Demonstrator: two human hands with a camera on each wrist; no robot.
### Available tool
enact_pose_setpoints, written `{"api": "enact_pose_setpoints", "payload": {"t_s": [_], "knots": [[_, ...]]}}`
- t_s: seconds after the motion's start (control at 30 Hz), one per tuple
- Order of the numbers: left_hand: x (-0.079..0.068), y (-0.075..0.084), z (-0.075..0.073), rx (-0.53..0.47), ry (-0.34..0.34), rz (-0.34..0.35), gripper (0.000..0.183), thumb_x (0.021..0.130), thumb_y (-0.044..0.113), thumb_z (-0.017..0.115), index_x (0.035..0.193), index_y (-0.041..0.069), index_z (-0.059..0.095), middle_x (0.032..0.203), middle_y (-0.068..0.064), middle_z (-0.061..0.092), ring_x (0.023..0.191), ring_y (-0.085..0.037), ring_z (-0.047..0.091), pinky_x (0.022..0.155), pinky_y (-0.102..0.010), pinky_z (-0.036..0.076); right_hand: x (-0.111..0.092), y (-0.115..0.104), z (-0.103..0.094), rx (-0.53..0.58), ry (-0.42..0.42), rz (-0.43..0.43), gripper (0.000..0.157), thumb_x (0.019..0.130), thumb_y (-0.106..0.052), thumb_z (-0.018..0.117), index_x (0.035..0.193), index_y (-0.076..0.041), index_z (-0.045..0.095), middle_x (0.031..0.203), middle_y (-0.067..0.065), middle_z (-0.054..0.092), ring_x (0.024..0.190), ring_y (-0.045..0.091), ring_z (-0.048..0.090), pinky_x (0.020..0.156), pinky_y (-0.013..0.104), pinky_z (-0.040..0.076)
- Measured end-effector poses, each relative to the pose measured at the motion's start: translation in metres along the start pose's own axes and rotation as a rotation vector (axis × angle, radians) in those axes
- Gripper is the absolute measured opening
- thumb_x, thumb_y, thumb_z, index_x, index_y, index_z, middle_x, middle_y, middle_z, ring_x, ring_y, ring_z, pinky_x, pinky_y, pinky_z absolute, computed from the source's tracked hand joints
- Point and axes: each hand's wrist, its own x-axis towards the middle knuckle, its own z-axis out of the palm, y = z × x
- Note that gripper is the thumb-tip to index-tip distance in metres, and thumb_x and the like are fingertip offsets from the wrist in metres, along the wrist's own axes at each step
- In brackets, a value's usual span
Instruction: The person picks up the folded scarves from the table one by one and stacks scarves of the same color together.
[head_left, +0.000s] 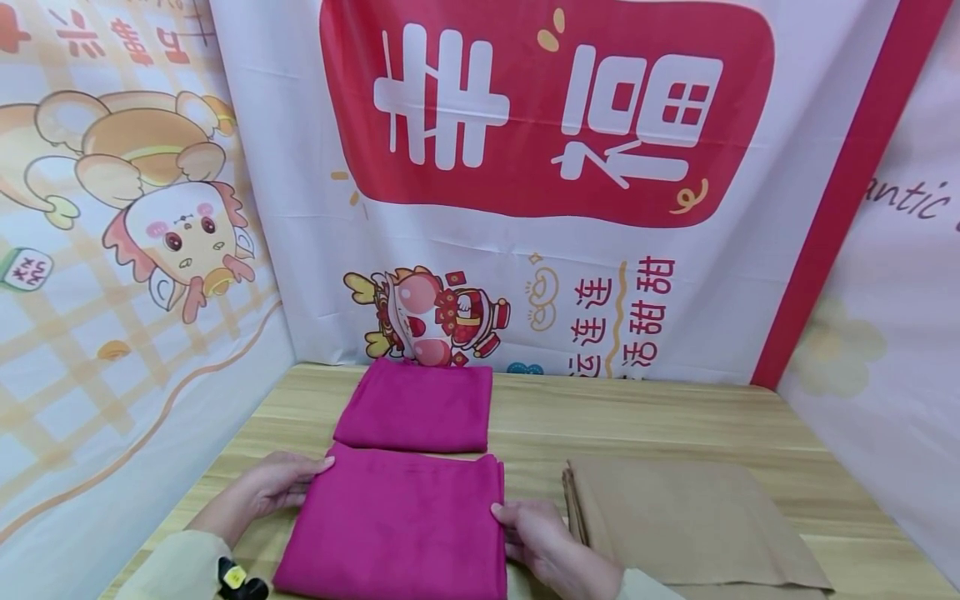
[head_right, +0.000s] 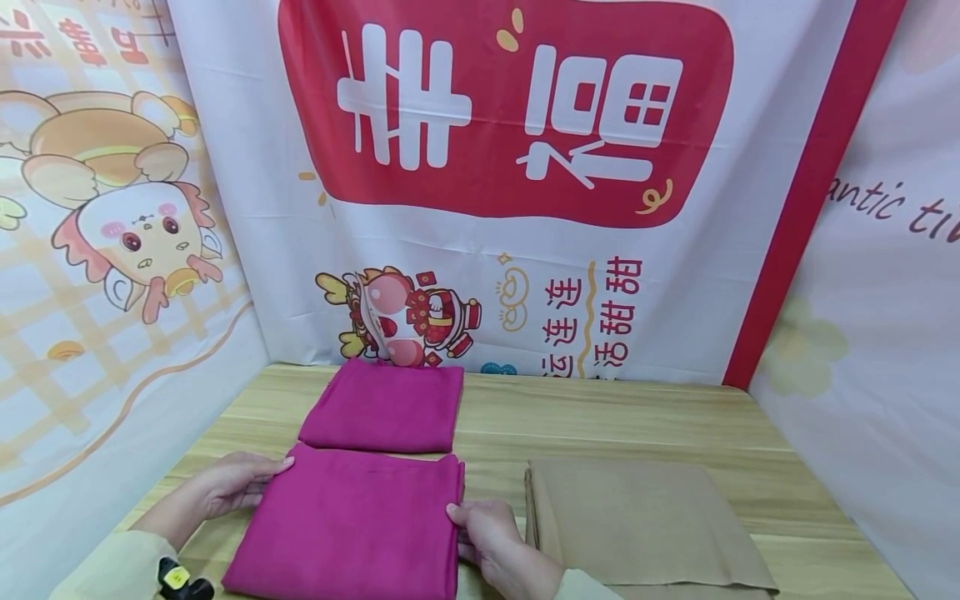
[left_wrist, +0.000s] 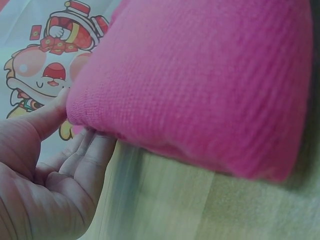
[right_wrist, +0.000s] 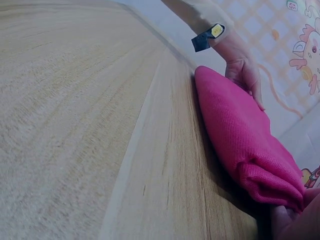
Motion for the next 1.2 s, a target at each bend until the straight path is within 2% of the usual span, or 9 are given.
{"api": "enact_pose_setpoints", "payload": {"t_s": [0.23,0.5,0.7,0.8,0.97,1.03,1.2], "knots": [[-0.002,0.001,0.000,0.006,0.005,0.001,0.022,0.097,0.018,0.061,0.098,-0.003,0.070,0.088,-0.009,0.072,0.082,-0.019,0.070,0.074,-0.033,0.058,0.000,0.000,-0.001,-0.008,-0.003,0.008,0.020,0.094,-0.005,0.060,0.107,0.010,0.065,0.081,0.008,0.072,0.075,0.015,0.069,0.070,0.032,0.058],[-0.003,0.002,-0.002,0.032,0.051,-0.020,0.024,0.096,0.020,0.063,0.098,-0.003,0.070,0.085,-0.008,0.071,0.078,-0.018,0.069,0.070,-0.032,0.058,-0.001,-0.003,0.000,-0.023,-0.012,0.020,0.023,0.095,-0.007,0.060,0.109,0.011,0.063,0.081,0.007,0.070,0.075,0.015,0.067,0.072,0.033,0.058],[-0.003,0.005,-0.006,0.000,-0.011,-0.021,0.023,0.097,0.021,0.062,0.101,0.001,0.070,0.091,-0.007,0.071,0.083,-0.019,0.069,0.075,-0.032,0.057,-0.004,-0.006,0.001,-0.015,-0.043,-0.011,0.026,0.095,-0.007,0.060,0.111,0.014,0.059,0.085,0.008,0.070,0.079,0.017,0.067,0.076,0.036,0.057],[-0.005,0.007,-0.006,0.005,-0.020,-0.026,0.029,0.097,0.022,0.062,0.108,-0.003,0.068,0.099,-0.010,0.070,0.088,-0.021,0.068,0.079,-0.035,0.057,-0.005,-0.009,0.000,-0.019,-0.053,-0.027,0.029,0.095,-0.007,0.060,0.112,0.016,0.057,0.089,0.010,0.070,0.084,0.020,0.067,0.080,0.038,0.056],[-0.006,0.009,-0.005,0.026,0.032,-0.039,0.047,0.096,0.021,0.062,0.123,-0.016,0.055,0.112,-0.026,0.064,0.099,-0.032,0.066,0.085,-0.043,0.055,-0.006,-0.014,-0.001,-0.053,-0.078,-0.050,0.036,0.096,-0.009,0.058,0.117,0.020,0.052,0.098,0.016,0.070,0.094,0.026,0.067,0.085,0.042,0.055],[-0.006,0.010,-0.006,0.036,0.028,-0.031,0.051,0.097,0.021,0.061,0.127,-0.019,0.049,0.117,-0.031,0.061,0.103,-0.036,0.064,0.087,-0.044,0.054,-0.006,-0.016,-0.001,-0.068,-0.086,-0.062,0.038,0.097,-0.009,0.058,0.118,0.021,0.050,0.101,0.019,0.069,0.097,0.028,0.066,0.087,0.043,0.054],[-0.006,0.012,-0.010,0.041,-0.017,-0.001,0.053,0.099,0.022,0.057,0.129,-0.020,0.045,0.119,-0.029,0.061,0.108,-0.038,0.062,0.090,-0.044,0.052,-0.005,-0.022,-0.003,-0.065,-0.088,-0.088,0.041,0.097,-0.007,0.057,0.120,0.025,0.046,0.107,0.028,0.065,0.104,0.037,0.064,0.089,0.043,0.053]]}}
